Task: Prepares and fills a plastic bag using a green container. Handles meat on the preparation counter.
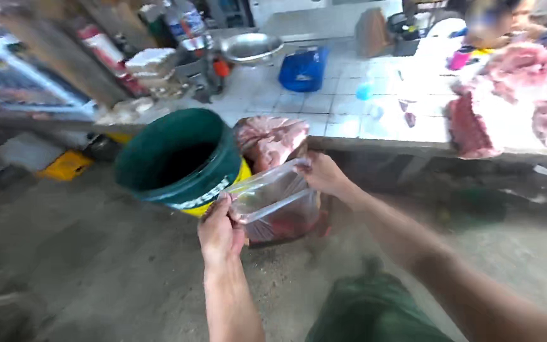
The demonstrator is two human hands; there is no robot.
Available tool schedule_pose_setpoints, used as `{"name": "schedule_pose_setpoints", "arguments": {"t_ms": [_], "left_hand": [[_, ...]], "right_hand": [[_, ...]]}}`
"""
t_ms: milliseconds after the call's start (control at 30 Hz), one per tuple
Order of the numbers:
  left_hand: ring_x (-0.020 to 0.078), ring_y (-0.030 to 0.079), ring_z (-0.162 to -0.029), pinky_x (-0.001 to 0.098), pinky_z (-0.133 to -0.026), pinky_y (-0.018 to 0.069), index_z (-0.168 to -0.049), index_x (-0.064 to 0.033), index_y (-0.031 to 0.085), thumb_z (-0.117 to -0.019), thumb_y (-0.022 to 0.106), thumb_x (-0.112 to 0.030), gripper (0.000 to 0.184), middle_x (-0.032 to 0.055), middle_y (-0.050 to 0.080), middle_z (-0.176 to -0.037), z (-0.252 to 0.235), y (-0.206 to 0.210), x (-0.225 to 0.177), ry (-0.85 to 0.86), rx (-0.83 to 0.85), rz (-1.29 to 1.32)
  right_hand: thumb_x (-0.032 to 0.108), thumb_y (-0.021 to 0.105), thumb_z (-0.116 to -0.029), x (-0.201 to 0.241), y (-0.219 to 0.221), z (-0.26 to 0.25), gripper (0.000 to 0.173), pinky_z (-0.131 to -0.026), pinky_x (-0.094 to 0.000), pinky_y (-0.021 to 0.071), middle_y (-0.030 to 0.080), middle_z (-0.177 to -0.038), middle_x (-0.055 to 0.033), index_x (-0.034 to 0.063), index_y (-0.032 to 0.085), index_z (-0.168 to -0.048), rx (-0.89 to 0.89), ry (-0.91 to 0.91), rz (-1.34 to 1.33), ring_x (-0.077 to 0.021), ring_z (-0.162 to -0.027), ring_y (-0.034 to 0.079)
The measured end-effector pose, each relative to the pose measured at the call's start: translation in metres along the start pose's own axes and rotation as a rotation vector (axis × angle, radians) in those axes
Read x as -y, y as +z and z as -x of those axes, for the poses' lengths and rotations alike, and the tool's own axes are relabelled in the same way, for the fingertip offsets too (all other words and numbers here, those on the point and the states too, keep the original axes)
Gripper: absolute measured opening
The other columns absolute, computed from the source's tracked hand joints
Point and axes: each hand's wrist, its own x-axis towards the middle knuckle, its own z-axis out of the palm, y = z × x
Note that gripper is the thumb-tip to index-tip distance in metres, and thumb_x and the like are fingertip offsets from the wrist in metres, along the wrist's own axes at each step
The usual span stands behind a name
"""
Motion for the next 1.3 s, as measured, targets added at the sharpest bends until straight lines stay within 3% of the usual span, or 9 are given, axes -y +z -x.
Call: {"name": "schedule_pose_setpoints", "arguments": {"t_ms": [167,333,400,500,567,733,1000,1133,1300], "left_hand": [[0.0064,0.049,-0.043,0.0219,-0.043,0.0480,-0.095,-0.0090,0.060,-0.1098,0.049,-0.023,0.023,-0.0026,0.050,-0.056,0.027,0.104,0.042,0.001,0.098,0.058],[0.0060,0.048,-0.042,0.0214,-0.041,0.0464,-0.091,-0.0105,0.056,-0.1123,0.040,-0.024,0.030,-0.0027,0.049,-0.055,0.051,0.230,0.096,-0.169,0.168,0.180],[0.0048,0.046,-0.041,0.0198,-0.040,0.0441,-0.087,-0.0109,0.057,-0.1126,0.039,-0.025,0.035,-0.0037,0.047,-0.054,0.054,0.282,0.117,-0.231,0.218,0.238],[0.0033,0.041,-0.041,0.0181,-0.041,0.0405,-0.088,-0.0129,0.056,-0.1120,0.040,-0.025,0.031,-0.0057,0.043,-0.054,0.055,0.354,0.148,-0.312,0.366,0.267],[0.0033,0.041,-0.042,0.0185,-0.041,0.0399,-0.093,-0.0144,0.057,-0.1110,0.042,-0.028,0.027,-0.0061,0.043,-0.056,0.057,0.398,0.165,-0.392,0.485,0.185],[0.0080,0.050,-0.052,0.0254,-0.051,0.0494,-0.109,-0.0103,0.061,-0.1094,0.048,-0.033,0.026,-0.0022,0.052,-0.067,0.040,0.500,0.200,-0.463,0.717,-0.109],[0.0156,0.067,-0.073,0.0338,-0.066,0.0597,-0.131,-0.0040,0.060,-0.1067,0.051,-0.019,0.030,0.0079,0.070,-0.091,-0.084,0.605,0.249,-0.015,1.125,-0.254],[0.0290,0.055,-0.134,0.0476,-0.111,0.0484,-0.161,-0.0024,0.026,-0.0849,0.081,-0.013,0.094,0.0208,0.052,-0.150,-0.140,0.618,0.351,0.200,1.433,-0.693],[0.0337,0.024,-0.156,0.0568,-0.126,0.0238,-0.165,-0.0042,0.013,-0.0486,0.082,-0.085,0.157,0.0202,0.022,-0.169,-0.119,0.651,0.451,0.480,1.456,-1.022]], "right_hand": [[0.050,0.047,-0.1071,-0.068,-0.073,0.056,0.044,-0.065,-0.0579,0.0565,0.067,-0.080,-0.0125,0.0106,0.067,-0.101,0.020,0.104,0.170,-0.0320,-0.075,0.069],[0.038,0.048,-0.1082,-0.161,-0.142,0.098,0.043,-0.077,-0.0383,0.0582,0.068,-0.097,-0.0065,0.0055,0.072,-0.094,-0.305,-0.042,-0.088,-0.0155,-0.085,0.066],[0.043,0.047,-0.1072,-0.194,-0.167,0.110,0.047,-0.068,-0.0342,0.0559,0.066,-0.080,-0.0054,0.0028,0.069,-0.096,-0.314,-0.160,-0.150,-0.0116,-0.072,0.064],[0.076,0.062,-0.0860,-0.222,-0.211,0.120,0.091,-0.065,-0.0460,0.0601,0.071,-0.080,-0.0076,0.0089,0.048,-0.146,-0.076,-0.153,0.036,-0.0189,-0.069,0.069],[0.068,0.071,-0.0841,-0.227,-0.240,0.113,0.108,-0.073,-0.0584,0.0586,0.074,-0.088,-0.0142,0.0170,0.020,-0.165,0.041,0.065,0.190,-0.0310,-0.078,0.072],[0.013,0.073,-0.0922,-0.297,-0.300,0.063,0.034,-0.085,-0.0490,0.0599,0.073,-0.100,-0.0126,0.0032,0.065,-0.124,-0.079,0.101,-0.122,-0.0225,-0.090,0.072],[0.017,0.058,-0.1023,-0.355,-0.397,-0.018,0.021,-0.084,-0.0507,0.0573,0.072,-0.098,-0.0121,0.0057,0.070,-0.115,-0.413,0.250,-0.053,-0.0225,-0.090,0.069],[0.015,0.058,-0.1015,-0.383,-0.419,-0.058,0.023,-0.085,-0.0506,0.0571,0.072,-0.103,-0.0119,0.0080,0.070,-0.119,-0.425,0.338,-0.038,-0.0222,-0.093,0.069],[0.022,0.065,-0.1014,-0.418,-0.432,-0.098,0.014,-0.076,-0.0501,0.0579,0.073,-0.092,-0.0084,0.0119,0.074,-0.106,-0.546,0.350,0.179,-0.0213,-0.083,0.070]]}}
